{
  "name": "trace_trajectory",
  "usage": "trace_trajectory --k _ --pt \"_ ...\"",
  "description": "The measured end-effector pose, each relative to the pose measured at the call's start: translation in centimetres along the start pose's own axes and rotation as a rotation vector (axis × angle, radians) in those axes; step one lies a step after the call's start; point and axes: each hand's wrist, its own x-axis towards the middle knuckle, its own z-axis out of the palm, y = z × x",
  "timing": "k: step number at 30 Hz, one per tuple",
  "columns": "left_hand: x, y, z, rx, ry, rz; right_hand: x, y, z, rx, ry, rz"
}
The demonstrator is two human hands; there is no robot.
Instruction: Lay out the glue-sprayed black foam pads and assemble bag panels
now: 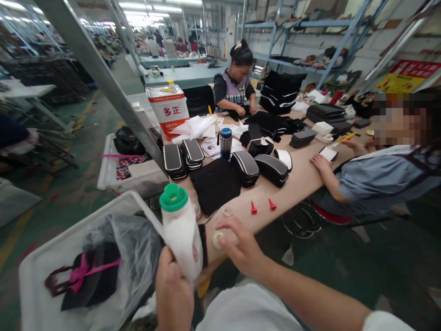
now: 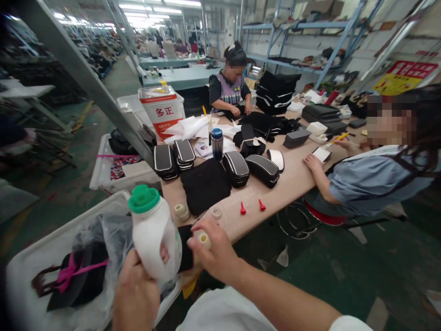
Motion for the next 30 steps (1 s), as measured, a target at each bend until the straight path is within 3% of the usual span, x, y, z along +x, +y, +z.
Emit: trace_trajectory --k 1,2,5,9,12,14,18,20,22,25,28,30 --pt "-0.5 0.7 1.6 -0.038 -0.039 0.036 -0.7 -2.0 -0.1 0.072 -0.04 -0.089" --pt "-1.0 1.4 3.0 -0.081 -0.096 0.087 -1.1 -3.5 -0.2 0.105 -0.021 -0.074" --pt "-2.9 3.4 6.3 -0.159 -0.339 0.33 -1.8 -5.3 -1.0 0.274 0.192 0.089" --pt "-4.6 6.3 8.0 -0.034 -0.678 0.648 -2.5 -3.1 -4.0 0.468 0.512 0.191" --pt "-4.2 5.9 7.2 0.073 -0.878 0.733 -3.9 -0.3 -7.1 0.421 0.641 0.232" --pt "-3.0 3.0 6.1 0.133 -0.817 0.63 -5.3 1.7 -9.0 0.36 0.687 0.263" --pt "0.8 -7.6 4.9 0.264 -0.395 0.254 -8.2 5.2 -12.0 0.198 0.687 0.305" --pt "2.2 -12.7 5.6 0.284 -0.348 0.205 -9.3 6.3 -12.9 0.141 0.619 0.348" --pt "2.9 -16.4 7.3 0.307 -0.369 0.215 -10.1 7.0 -13.5 0.113 0.549 0.389" --pt "3.3 -19.0 10.3 0.311 -0.34 0.199 -10.6 7.0 -13.9 0.091 0.447 0.431" --pt "4.0 -19.7 12.2 0.314 -0.291 0.129 -10.3 6.3 -14.1 0.047 0.271 0.473" --pt "4.5 -19.5 12.5 0.32 -0.277 0.106 -9.8 5.5 -14.3 -0.031 0.148 0.484"
